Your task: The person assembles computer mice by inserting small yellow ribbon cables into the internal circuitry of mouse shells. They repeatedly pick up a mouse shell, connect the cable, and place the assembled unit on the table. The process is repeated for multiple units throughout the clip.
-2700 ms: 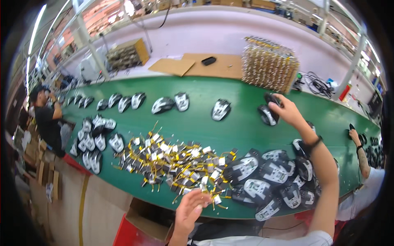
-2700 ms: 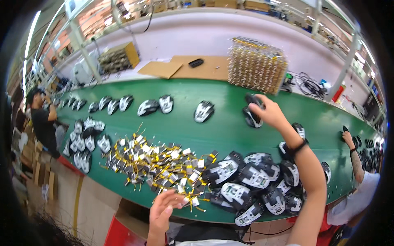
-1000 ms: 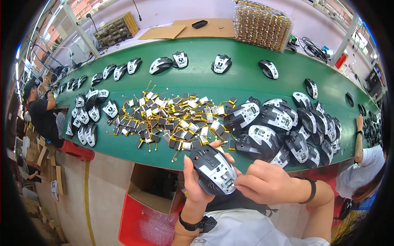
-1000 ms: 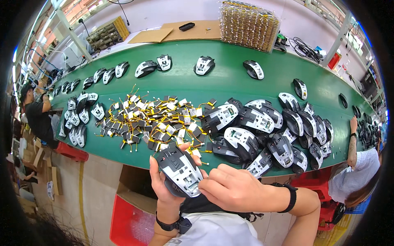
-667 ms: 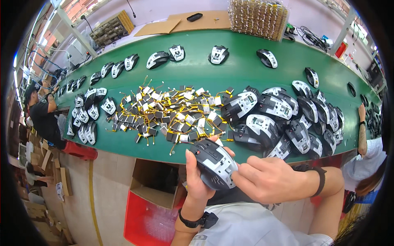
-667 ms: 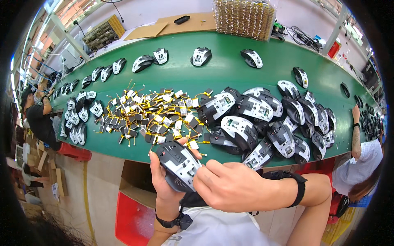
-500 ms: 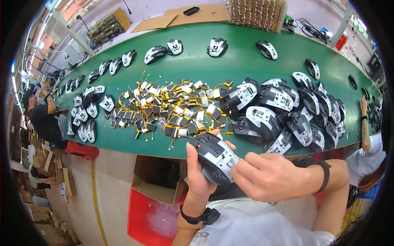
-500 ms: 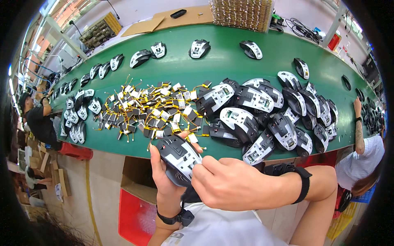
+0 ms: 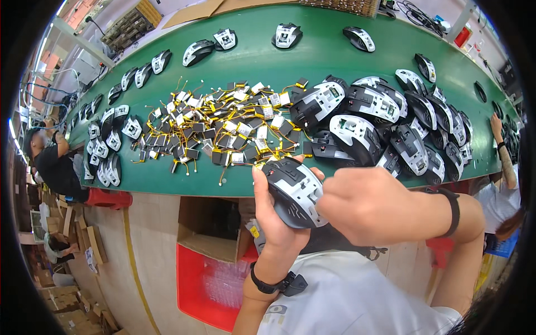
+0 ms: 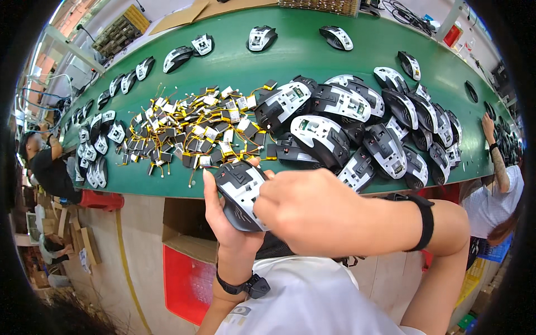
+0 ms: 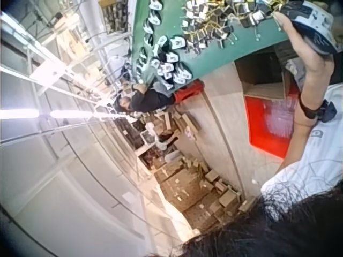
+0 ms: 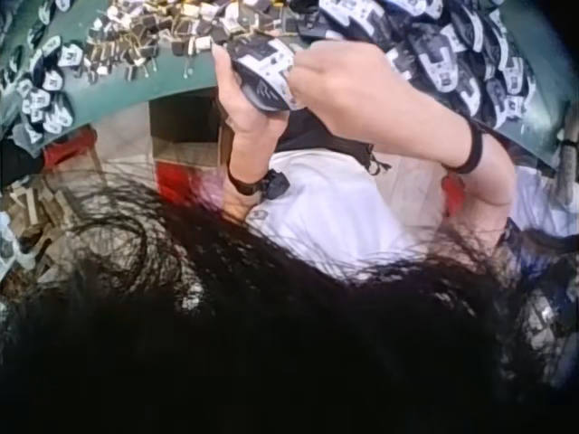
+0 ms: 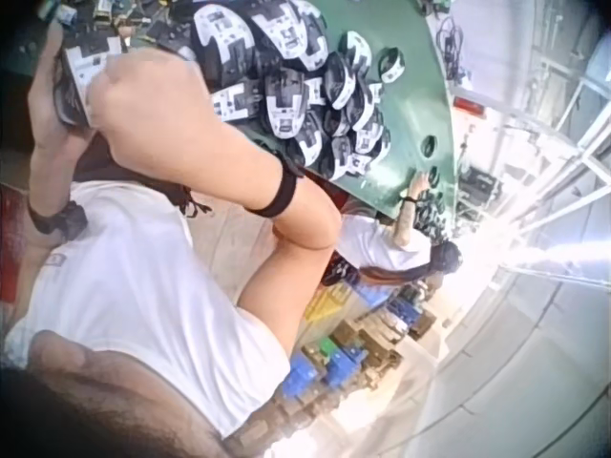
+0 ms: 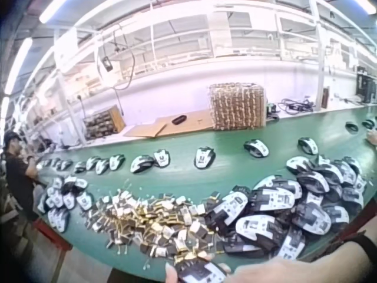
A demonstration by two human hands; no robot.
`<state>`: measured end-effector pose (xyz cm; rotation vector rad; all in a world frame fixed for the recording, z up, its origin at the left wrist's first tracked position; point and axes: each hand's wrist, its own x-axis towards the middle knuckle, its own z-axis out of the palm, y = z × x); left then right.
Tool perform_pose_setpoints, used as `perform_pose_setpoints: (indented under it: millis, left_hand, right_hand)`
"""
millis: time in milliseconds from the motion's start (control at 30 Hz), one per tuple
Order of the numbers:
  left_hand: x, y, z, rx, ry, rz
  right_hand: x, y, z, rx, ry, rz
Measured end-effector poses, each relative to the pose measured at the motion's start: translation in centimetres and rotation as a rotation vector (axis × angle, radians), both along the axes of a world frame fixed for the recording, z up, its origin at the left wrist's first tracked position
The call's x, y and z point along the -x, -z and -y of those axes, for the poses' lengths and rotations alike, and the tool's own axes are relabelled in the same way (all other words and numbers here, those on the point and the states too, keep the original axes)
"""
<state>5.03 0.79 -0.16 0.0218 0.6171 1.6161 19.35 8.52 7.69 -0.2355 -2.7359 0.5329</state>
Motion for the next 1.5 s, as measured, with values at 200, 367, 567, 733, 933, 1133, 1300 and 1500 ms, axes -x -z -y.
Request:
perform_pose_setpoints:
  millis: [200, 367, 567, 733, 933, 1133, 1300, 1500]
  left_hand:
    - [0.4, -0.1, 0.4, -0.08, 0.07, 0.087]
    - [0.5, -0.1, 0.1, -0.099, 0.058, 0.08]
    - [-0.2, -0.5, 0.2, -0.146, 0.084, 0.108]
    - [-0.9, -0.2, 0.4, -0.174, 0.076, -0.03]
    - [0.4, 1.9, 0.0, -0.316, 0.137, 0.098]
    - [-0.3, 0.9, -0.5, -0.338, 0.101, 0.039]
    - [0.1, 0.9, -0.5, -0.37, 0.133, -0.012]
    - [0.2, 1.9, -0.9, -0.443, 0.109, -0.065]
  right_hand:
    - [-1.3, 0.7, 0.3, -0.049, 0.001, -0.097]
    - [-1.9, 1.6, 1.1, -0.16, 0.003, -0.138]
    - [-1.6, 3.1, 2.7, -0.145, 0.167, -0.187]
    - [-1.8, 3.8, 2.7, -0.053, 0.157, -0.183]
    - [-3.8, 3.6, 3.0, 0.436, 0.288, -0.24]
    - [-2.8, 7.5, 5.1, 1.322, 0.4, -0.944]
    - [-1.7, 6.5, 4.5, 1.958, 0.079, -1.102]
    - [-0.2, 6.5, 6.0, 1.101, 0.567, -0.93]
